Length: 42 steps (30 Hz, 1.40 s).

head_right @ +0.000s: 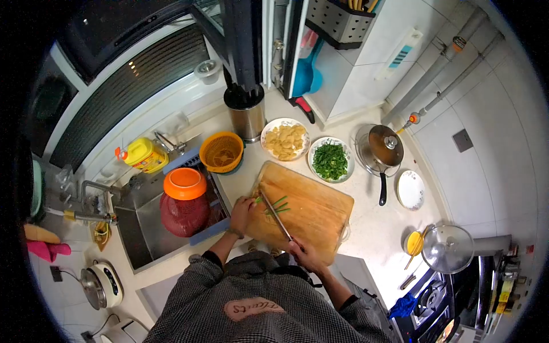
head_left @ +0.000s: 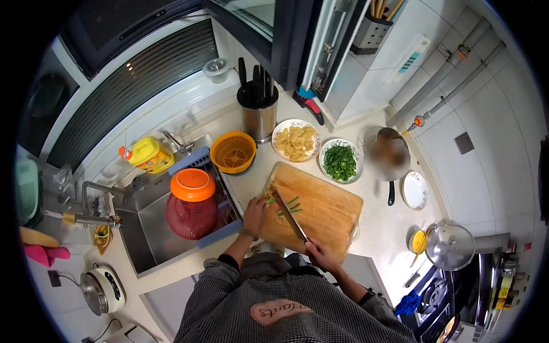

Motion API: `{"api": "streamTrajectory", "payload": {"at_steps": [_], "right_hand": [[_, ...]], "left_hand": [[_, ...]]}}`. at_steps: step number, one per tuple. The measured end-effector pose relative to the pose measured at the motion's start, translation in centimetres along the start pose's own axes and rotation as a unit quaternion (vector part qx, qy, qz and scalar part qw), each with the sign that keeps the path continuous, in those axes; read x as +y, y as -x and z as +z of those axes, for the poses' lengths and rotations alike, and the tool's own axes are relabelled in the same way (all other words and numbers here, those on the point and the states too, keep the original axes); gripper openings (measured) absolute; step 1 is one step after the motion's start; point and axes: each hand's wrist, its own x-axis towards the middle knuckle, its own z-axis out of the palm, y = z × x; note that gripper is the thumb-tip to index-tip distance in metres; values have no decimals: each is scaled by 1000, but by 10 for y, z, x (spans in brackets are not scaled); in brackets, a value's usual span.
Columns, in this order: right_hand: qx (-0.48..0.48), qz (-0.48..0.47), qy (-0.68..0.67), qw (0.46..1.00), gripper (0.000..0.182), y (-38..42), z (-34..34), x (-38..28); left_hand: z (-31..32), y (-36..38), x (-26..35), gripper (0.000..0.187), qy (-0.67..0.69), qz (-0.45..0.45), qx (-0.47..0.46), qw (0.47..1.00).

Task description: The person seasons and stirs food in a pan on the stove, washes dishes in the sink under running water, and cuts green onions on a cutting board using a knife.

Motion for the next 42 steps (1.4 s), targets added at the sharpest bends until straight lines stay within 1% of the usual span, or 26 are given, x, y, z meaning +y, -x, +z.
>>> {"api": "streamTrajectory", "payload": {"at_steps": [1, 2, 4, 5, 7, 9, 11, 13, 14, 15, 16, 17, 18, 20, 22, 23, 25, 27, 29, 31, 33, 35, 38, 39, 40, 42], "right_hand": [[40, -81, 8, 996, 22, -8, -7, 34], [45, -82, 7, 996, 22, -2, -11, 32], [74, -52, -81, 993, 29, 12, -16, 17], [93, -55, -79, 991, 35, 13, -19, 17], [105, -42, -92, 989, 37, 22, -28, 19], [115, -29, -108, 987, 40, 27, -30, 20], [136, -90, -61, 985, 33, 29, -29, 25], [141, -85, -59, 985, 32, 31, -27, 26], [142, -80, -56, 985, 31, 32, -26, 26], [142, -81, -57, 985, 31, 32, -26, 25], [127, -73, -48, 988, 35, 31, -26, 24], [110, -65, -39, 991, 40, 30, -26, 22], [110, -66, -40, 991, 40, 28, -25, 23], [92, -60, -4, 994, 29, 24, -22, 21], [87, -50, 5, 995, 29, 22, -20, 19], [81, -40, 14, 996, 28, 21, -19, 18], [72, -35, 46, 996, 33, 16, -22, 22], [64, -31, 77, 994, 40, 14, -19, 21], [57, -62, 87, 993, 35, 12, -13, 20], [57, -60, 86, 993, 37, 8, -11, 22], [58, -57, 84, 993, 40, 7, -11, 20], [65, 2, 90, 994, 42, 8, -12, 16], [67, -26, 103, 992, 42, 2, -13, 20], [68, -26, 102, 992, 42, 0, -13, 19], [57, -1, 103, 993, 42, -4, -14, 19], [47, 24, 102, 993, 43, -13, -11, 19]], "left_hand": [[8, -10, 2, 20, 35, -28, 3, 999], [12, -21, 10, 20, 37, -24, 1, 999], [19, -36, 32, 21, 83, -67, -60, 992], [23, -37, 40, 21, 85, -63, -63, 992], [29, -37, 53, 23, 101, -45, -104, 988], [46, -29, 47, 26, 108, -36, -112, 987], [52, -20, 45, 30, 113, -26, -122, 986], [32, -12, 58, 41, 76, 83, -36, 993], [28, -8, 58, 41, 76, 84, -36, 993], [23, -5, 57, 46, 69, 85, -31, 993], [20, -2, 55, 51, 61, 87, -26, 994], [22, 1, 47, 51, 60, 88, -26, 994], [27, 4, 39, 49, 63, 86, -35, 994], [29, 4, 31, 47, 65, 86, -44, 993], [23, 5, 31, 42, 94, 84, -125, 984], [21, 6, 34, 42, 94, 84, -125, 984], [17, 9, 40, 32, 90, 99, -53, 990], [18, 10, 38, 29, 92, 95, -47, 990], [18, 12, 37, 26, 95, 90, -41, 991], [16, 10, 33, 22, 62, 127, -29, 990], [22, 11, 28, 20, 76, 123, -30, 989], [24, 12, 25, 18, 91, 119, -33, 988], [23, 8, 26, 14, 105, 110, -52, 987], [22, 7, 29, 13, 141, 87, -58, 984], [20, 6, 30, 11, 176, 65, -65, 980], [36, 7, 14, 11, 159, 86, -67, 981]]}}
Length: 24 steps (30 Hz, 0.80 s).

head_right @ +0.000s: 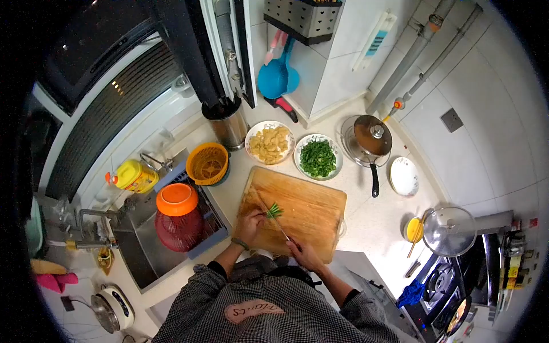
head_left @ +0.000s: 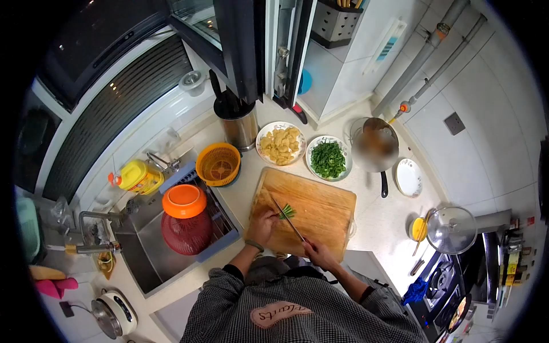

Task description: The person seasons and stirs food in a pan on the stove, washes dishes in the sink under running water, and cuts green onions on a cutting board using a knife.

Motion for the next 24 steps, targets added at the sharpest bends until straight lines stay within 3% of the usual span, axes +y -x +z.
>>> {"api": "streamTrajectory", "payload": {"at_steps": [2, 5, 8, 10, 11, 13, 14, 16, 19, 23, 24], "right_hand": [[26, -89, 46, 995, 39, -13, 8, 2], [29, -101, 32, 994, 40, -18, 10, 1], [54, -104, 54, 992, 43, -18, 12, 2], [51, -123, 40, 990, 43, -18, 11, 6], [43, -141, 28, 989, 42, -17, 10, 7], [22, -94, -29, 995, 42, 0, 1, -7], [-5, -45, -85, 995, 41, 8, -3, -11], [24, -53, -124, 991, 42, 12, -8, 4], [70, -58, -178, 980, 42, 22, -22, 18], [119, -56, -195, 972, 42, 38, -27, 15], [130, -53, -202, 969, 42, 40, -27, 12]], "left_hand": [[3, 1, -7, 12, -16, 21, -8, 1000], [-6, 0, -1, 14, -37, 63, -16, 997], [-16, 1, -1, 16, -10, 17, -43, 999], [-35, -4, 18, 20, -81, -91, -42, 992], [-31, -7, 13, 20, -81, -87, -45, 992], [-20, -20, 0, 21, -119, -52, 52, 990], [-18, -27, 3, 21, -118, -50, 51, 990], [-9, -44, 20, 25, -55, -138, 0, 989], [7, -55, 27, 32, 7, -143, -46, 989], [9, -52, 42, 40, -29, -90, -115, 989], [12, -46, 39, 43, -36, -29, -97, 994]]}}
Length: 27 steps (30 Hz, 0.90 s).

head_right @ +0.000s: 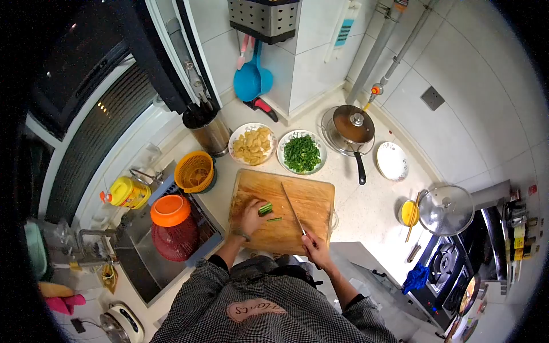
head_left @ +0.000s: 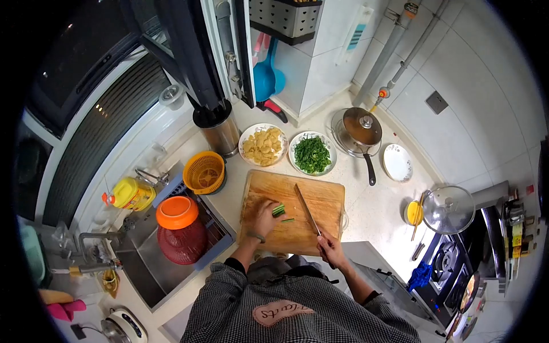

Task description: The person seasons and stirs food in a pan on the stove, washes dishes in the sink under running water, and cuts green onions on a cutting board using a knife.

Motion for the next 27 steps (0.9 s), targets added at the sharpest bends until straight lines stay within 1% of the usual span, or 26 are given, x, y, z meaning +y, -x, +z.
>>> {"api": "streamTrajectory", "payload": {"at_steps": [1, 4, 6, 8, 10, 13, 15, 16, 18, 19, 23, 25, 27], "right_hand": [[1, 0, -2, 1000, 42, 3, 1, -1], [0, 6, -10, 1000, 42, 5, -1, 2], [-15, -12, 28, 999, 42, 1, -2, 12], [-19, -3, 25, 1000, 41, -1, 0, 15], [-23, 5, 22, 999, 40, -3, 4, 15], [-25, -14, 50, 998, 36, -7, 11, 18], [-22, -60, 119, 991, 33, -14, 16, 30], [-23, -60, 120, 991, 33, -17, 17, 36], [-32, 1, 83, 996, 40, -15, 27, 26], [-65, 32, 51, 996, 40, -14, 29, 20], [-61, 10, 26, 998, 39, -20, 36, 16], [-37, -9, 1, 999, 37, -18, 34, 11], [-41, -3, 0, 999, 35, -17, 29, 12]], "left_hand": [[4, 5, -2, 46, -11, 59, 20, 998], [-1, 15, 19, 50, -46, 65, 15, 997], [10, 18, 5, 51, -38, 62, 3, 997], [17, 21, -4, 52, -30, 57, -6, 998], [20, 23, -6, 50, -33, 71, 8, 997], [16, 25, -1, 47, -24, 68, 28, 997], [13, 28, 2, 48, -34, 63, 24, 997], [11, 29, 3, 49, -43, 58, 19, 997], [11, 30, 2, 48, -39, 53, 19, 998], [11, 31, 2, 47, -35, 50, 18, 998], [12, 34, -1, 47, -46, 51, 35, 997], [10, 35, 3, 44, -22, 63, 69, 995], [10, 34, 2, 41, -23, 72, 72, 995]]}}
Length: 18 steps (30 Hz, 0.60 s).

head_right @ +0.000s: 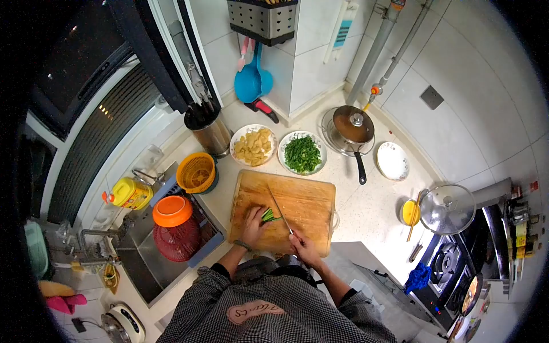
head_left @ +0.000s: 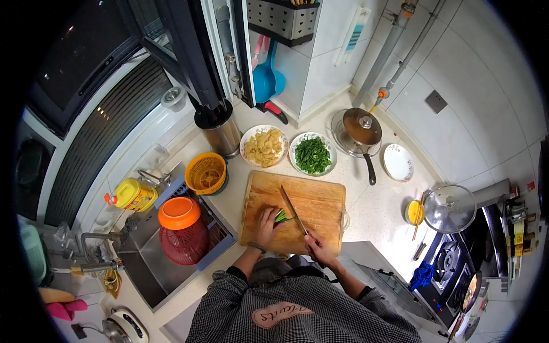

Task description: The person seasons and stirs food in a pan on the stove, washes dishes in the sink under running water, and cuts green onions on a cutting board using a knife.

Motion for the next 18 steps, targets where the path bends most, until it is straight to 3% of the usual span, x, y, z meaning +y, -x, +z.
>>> {"api": "streamTrajectory", "payload": {"at_steps": [5, 7, 10, 18], "right_hand": [[-6, 37, 16, 999, 33, 9, -4, -8], [-13, 43, 41, 998, 32, 14, -1, -16], [-18, 19, 24, 999, 31, 16, 6, -24], [-12, -33, 149, 988, 34, 3, 2, -2]], "left_hand": [[2, 0, -4, 31, 50, 2, -30, 998], [10, 2, -15, 20, 28, 56, -12, 998], [17, 1, -23, 11, 45, 64, -9, 997], [6, -6, -25, 8, 35, 59, -51, 996]]}}
